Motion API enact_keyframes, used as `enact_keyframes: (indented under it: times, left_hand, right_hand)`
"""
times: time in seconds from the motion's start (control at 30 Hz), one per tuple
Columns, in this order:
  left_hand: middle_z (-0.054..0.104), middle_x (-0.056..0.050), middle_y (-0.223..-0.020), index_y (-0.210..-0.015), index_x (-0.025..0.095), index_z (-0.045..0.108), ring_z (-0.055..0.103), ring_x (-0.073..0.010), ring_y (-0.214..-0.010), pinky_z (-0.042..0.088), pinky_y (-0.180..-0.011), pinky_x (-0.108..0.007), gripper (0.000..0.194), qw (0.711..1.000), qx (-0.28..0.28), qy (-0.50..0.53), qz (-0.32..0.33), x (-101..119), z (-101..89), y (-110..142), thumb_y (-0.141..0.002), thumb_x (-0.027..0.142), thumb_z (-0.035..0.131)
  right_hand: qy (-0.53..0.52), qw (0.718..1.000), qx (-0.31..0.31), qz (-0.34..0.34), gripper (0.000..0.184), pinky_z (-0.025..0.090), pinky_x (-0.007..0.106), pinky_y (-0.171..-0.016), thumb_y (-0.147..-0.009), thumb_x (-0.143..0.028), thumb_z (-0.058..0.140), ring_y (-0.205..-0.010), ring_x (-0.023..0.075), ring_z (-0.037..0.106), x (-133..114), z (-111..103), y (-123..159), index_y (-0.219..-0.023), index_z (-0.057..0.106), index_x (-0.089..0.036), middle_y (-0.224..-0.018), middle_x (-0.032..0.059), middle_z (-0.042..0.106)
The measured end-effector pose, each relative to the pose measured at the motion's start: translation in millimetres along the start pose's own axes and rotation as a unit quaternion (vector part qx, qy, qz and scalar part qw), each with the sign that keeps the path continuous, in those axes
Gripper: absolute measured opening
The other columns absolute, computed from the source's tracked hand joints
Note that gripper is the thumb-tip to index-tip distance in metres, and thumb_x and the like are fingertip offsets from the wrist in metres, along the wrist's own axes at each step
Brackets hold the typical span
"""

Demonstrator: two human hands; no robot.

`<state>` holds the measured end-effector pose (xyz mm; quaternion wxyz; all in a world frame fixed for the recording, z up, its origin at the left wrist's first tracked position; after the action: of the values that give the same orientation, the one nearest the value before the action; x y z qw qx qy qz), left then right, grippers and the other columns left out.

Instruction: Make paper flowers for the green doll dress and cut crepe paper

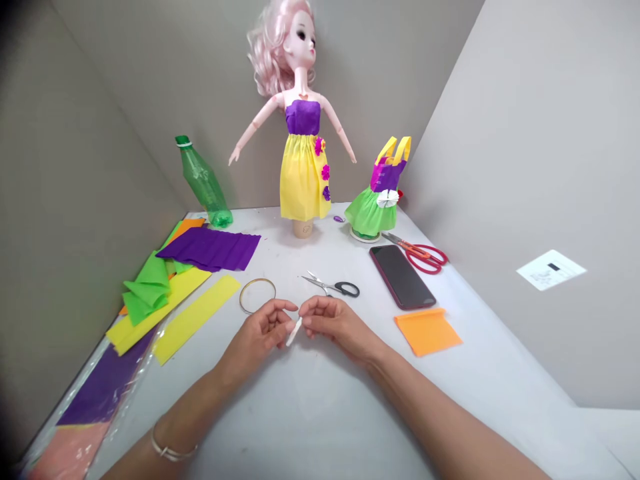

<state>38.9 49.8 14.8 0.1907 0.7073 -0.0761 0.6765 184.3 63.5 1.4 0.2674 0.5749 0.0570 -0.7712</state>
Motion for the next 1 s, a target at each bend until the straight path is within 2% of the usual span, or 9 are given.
enact_keyframes:
  times: [0.13,0.27,0.5,0.7,1.0]
  left_hand:
    - [0.061,0.000,-0.081,-0.103,0.018,0.059,0.051,-0.0105,-0.063,0.041,-0.066,-0.026,0.029,0.999,-0.012,0.047,0.006,3.5,-0.9,-0.5,-0.091,0.044,0.055]
    - [0.059,0.002,-0.074,-0.099,0.018,0.062,0.051,-0.0116,-0.066,0.041,-0.069,-0.025,0.025,0.996,-0.018,0.085,-0.018,5.2,1.2,1.3,-0.085,0.039,0.063]
    - [0.061,0.000,-0.077,-0.094,0.017,0.062,0.055,-0.0130,-0.071,0.041,-0.075,-0.027,0.024,0.983,-0.121,0.134,-0.043,2.1,9.6,4.7,-0.082,0.037,0.069]
    - [0.061,0.001,-0.074,-0.093,0.017,0.060,0.054,-0.0121,-0.069,0.040,-0.075,-0.026,0.025,0.980,-0.124,0.151,-0.046,-1.2,9.2,2.8,-0.077,0.031,0.074]
    - [0.060,0.002,-0.074,-0.095,0.017,0.058,0.053,-0.0115,-0.069,0.039,-0.072,-0.025,0.026,0.978,-0.120,0.161,-0.053,-2.5,10.5,2.8,-0.077,0.028,0.073]
  right_hand:
    - [0.012,1.000,0.000,-0.028,0.024,0.041,0.023,-0.067,-0.078,-0.028,0.076,-0.067,0.0091,0.052,-4.8,0.6,2.7,-0.100,0.070,-0.019,-0.080,-0.0009,0.060]
    - [0.066,0.995,-0.002,-0.069,0.020,0.042,0.025,-0.068,-0.082,-0.030,0.073,-0.068,0.0110,0.052,-12.3,5.3,7.1,-0.099,0.070,-0.020,-0.079,-0.0002,0.061]
    - [0.123,0.986,-0.026,-0.108,0.013,0.047,0.030,-0.073,-0.087,-0.033,0.067,-0.076,0.0170,0.062,-20.5,13.9,18.2,-0.090,0.067,-0.020,-0.080,0.0022,0.065]
    - [0.132,0.985,-0.031,-0.102,0.015,0.047,0.032,-0.076,-0.088,-0.034,0.067,-0.081,0.0184,0.064,-14.9,13.0,17.1,-0.092,0.066,-0.019,-0.085,0.0030,0.066]
    - [0.100,0.989,-0.039,-0.098,0.018,0.048,0.032,-0.075,-0.085,-0.036,0.069,-0.080,0.0183,0.064,-15.1,16.3,15.9,-0.091,0.067,-0.018,-0.085,0.0033,0.067]
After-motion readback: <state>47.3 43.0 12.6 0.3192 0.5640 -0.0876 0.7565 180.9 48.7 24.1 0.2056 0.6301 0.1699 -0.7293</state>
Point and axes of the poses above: each hand's wrist, its own y-axis away from the middle knuckle, its own z-axis out of the palm, x = y × z, the point moved 6 cm from there along -y, towards the middle knuckle
